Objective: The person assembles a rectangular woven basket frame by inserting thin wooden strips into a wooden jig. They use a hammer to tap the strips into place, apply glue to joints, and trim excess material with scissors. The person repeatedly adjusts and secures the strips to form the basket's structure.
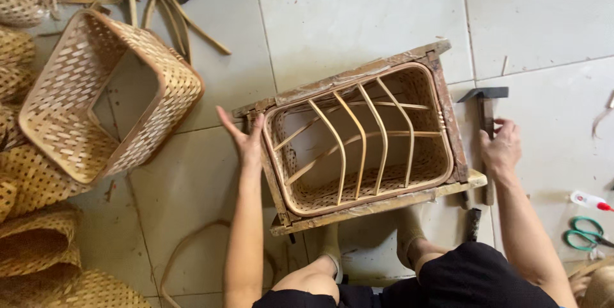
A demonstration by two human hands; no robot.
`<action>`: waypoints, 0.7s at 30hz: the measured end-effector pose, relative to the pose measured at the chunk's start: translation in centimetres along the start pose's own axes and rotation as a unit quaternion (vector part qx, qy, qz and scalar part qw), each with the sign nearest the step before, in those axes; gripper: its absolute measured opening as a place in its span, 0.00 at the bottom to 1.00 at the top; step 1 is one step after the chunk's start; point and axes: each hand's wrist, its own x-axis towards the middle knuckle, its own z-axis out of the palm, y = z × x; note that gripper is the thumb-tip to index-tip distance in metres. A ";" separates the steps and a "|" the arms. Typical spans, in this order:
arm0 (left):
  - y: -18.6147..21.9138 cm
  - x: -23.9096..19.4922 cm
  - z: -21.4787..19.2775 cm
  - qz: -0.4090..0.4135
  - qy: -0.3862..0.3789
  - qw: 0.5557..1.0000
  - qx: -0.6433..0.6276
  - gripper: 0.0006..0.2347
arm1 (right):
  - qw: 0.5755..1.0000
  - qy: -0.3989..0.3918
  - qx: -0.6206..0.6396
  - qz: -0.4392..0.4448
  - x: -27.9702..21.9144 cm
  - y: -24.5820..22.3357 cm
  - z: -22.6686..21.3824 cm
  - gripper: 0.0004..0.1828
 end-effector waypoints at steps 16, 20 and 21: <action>-1.5 1.4 1.3 -0.144 -0.039 0.989 0.009 0.64 | 0.890 -0.192 0.409 -0.064 0.6 -17.5 -13.4 0.08; -1.2 1.0 1.4 -0.132 -0.027 0.991 -0.011 0.59 | 0.840 -0.167 0.169 -0.487 -2.8 -29.3 -12.7 0.17; -1.1 1.0 1.4 -0.118 -0.027 0.992 -0.031 0.57 | 0.784 -0.209 0.217 -0.543 -3.7 -31.4 -12.6 0.24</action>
